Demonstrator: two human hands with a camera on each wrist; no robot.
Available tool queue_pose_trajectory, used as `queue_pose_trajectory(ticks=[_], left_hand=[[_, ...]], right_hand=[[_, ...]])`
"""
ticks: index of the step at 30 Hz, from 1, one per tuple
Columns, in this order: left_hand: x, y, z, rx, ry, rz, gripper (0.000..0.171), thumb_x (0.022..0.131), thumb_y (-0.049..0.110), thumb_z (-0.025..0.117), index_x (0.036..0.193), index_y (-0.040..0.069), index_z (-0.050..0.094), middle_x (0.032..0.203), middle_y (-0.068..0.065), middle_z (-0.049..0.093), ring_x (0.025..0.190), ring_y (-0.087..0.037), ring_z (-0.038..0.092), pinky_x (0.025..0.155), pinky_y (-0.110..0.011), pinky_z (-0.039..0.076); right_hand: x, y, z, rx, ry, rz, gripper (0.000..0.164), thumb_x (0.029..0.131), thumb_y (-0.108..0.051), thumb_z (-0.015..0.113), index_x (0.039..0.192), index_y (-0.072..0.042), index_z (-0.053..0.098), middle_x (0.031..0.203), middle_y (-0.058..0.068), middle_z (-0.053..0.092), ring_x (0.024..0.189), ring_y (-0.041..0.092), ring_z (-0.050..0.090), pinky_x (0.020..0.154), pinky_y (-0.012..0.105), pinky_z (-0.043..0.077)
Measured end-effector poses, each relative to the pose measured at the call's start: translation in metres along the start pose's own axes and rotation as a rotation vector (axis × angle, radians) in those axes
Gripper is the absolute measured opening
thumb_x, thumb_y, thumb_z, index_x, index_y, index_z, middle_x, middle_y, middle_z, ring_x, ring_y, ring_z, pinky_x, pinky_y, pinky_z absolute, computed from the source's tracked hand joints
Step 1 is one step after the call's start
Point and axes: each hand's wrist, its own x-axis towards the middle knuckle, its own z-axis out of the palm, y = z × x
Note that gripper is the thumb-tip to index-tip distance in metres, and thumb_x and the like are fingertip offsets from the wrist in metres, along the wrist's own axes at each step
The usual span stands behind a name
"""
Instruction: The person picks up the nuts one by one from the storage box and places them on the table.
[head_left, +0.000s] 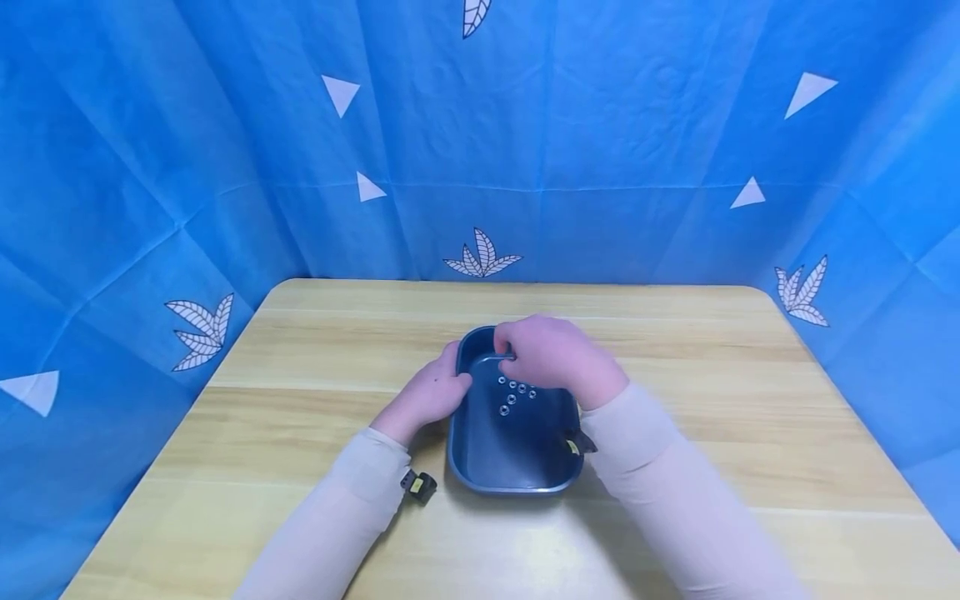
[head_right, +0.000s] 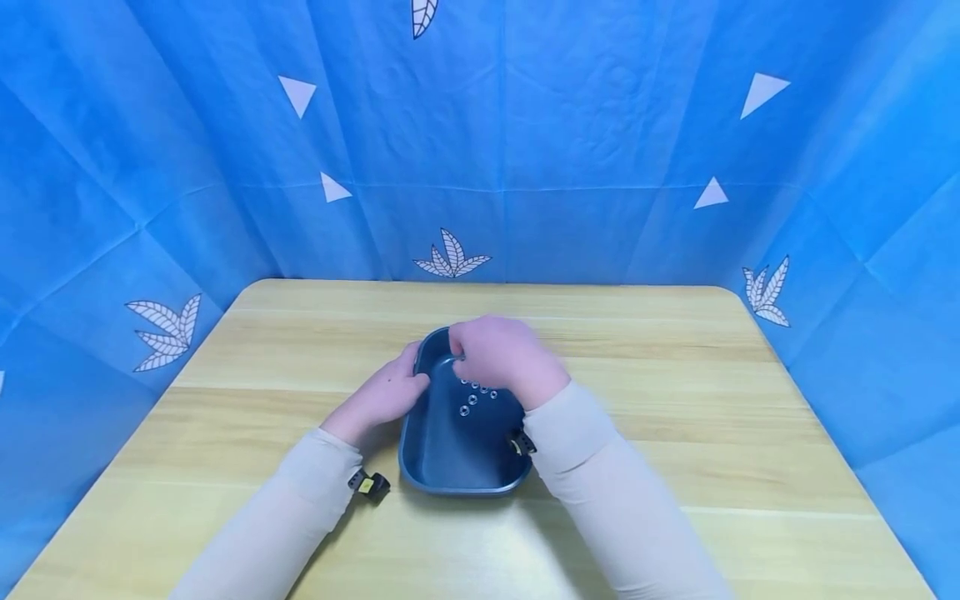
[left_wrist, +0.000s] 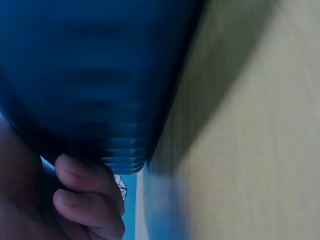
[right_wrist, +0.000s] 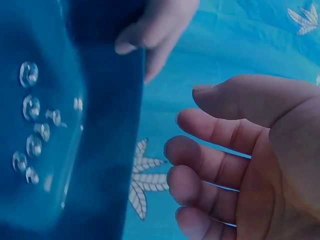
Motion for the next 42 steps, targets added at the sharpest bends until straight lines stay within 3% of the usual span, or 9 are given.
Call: queue_pose_trajectory(ticks=[8, 16, 20, 23, 27, 42], left_hand=[[0.000, -0.001, 0.000, 0.006, -0.003, 0.008, 0.061, 0.104, 0.024, 0.044, 0.159, 0.007, 0.023, 0.153, -0.014, 0.045, 0.129, -0.030, 0.053, 0.108, -0.056, 0.041], [-0.001, -0.002, 0.003, 0.015, 0.001, 0.013, 0.061, 0.104, 0.024, 0.045, 0.159, 0.007, 0.024, 0.153, -0.014, 0.045, 0.132, -0.030, 0.051, 0.109, -0.056, 0.039], [-0.002, -0.004, 0.005, 0.013, -0.010, 0.012, 0.062, 0.104, 0.024, 0.044, 0.159, 0.006, 0.023, 0.155, -0.014, 0.043, 0.136, -0.031, 0.047, 0.111, -0.056, 0.037], [-0.003, -0.006, 0.006, 0.022, -0.013, 0.008, 0.063, 0.103, 0.024, 0.044, 0.159, 0.005, 0.022, 0.155, -0.014, 0.042, 0.137, -0.031, 0.046, 0.111, -0.056, 0.036], [-0.004, -0.007, 0.006, 0.008, -0.004, 0.005, 0.062, 0.103, 0.024, 0.043, 0.159, 0.006, 0.023, 0.155, -0.014, 0.043, 0.137, -0.032, 0.046, 0.111, -0.058, 0.036], [-0.003, -0.004, 0.003, 0.000, 0.008, 0.000, 0.062, 0.103, 0.025, 0.044, 0.159, 0.006, 0.023, 0.154, -0.013, 0.044, 0.137, -0.031, 0.047, 0.110, -0.058, 0.037]], right_hand=[[0.011, -0.013, 0.022, -0.082, -0.081, -0.001, 0.017, 0.095, -0.027, 0.067, 0.110, -0.020, 0.069, 0.090, -0.007, 0.066, 0.076, 0.014, 0.059, 0.074, 0.036, 0.052], [0.011, -0.013, 0.047, -0.110, -0.165, 0.021, 0.013, 0.091, -0.020, 0.070, 0.104, -0.020, 0.069, 0.085, -0.006, 0.064, 0.075, 0.016, 0.058, 0.071, 0.036, 0.050], [0.009, -0.013, 0.058, -0.145, -0.170, 0.017, 0.012, 0.090, -0.016, 0.070, 0.102, -0.019, 0.071, 0.087, -0.006, 0.065, 0.075, 0.014, 0.057, 0.071, 0.033, 0.051], [0.008, -0.013, 0.063, -0.174, -0.164, 0.006, 0.005, 0.090, -0.014, 0.070, 0.090, -0.019, 0.069, 0.077, -0.006, 0.062, 0.070, 0.014, 0.055, 0.067, 0.031, 0.048], [0.009, -0.013, 0.067, -0.208, -0.154, -0.004, 0.019, 0.092, -0.016, 0.069, 0.075, -0.019, 0.060, 0.061, -0.004, 0.052, 0.060, 0.015, 0.051, 0.058, 0.029, 0.042], [0.014, -0.012, 0.070, -0.260, -0.140, 0.003, 0.021, 0.094, -0.020, 0.069, 0.077, -0.020, 0.058, 0.060, -0.004, 0.051, 0.059, 0.015, 0.053, 0.057, 0.028, 0.044]])
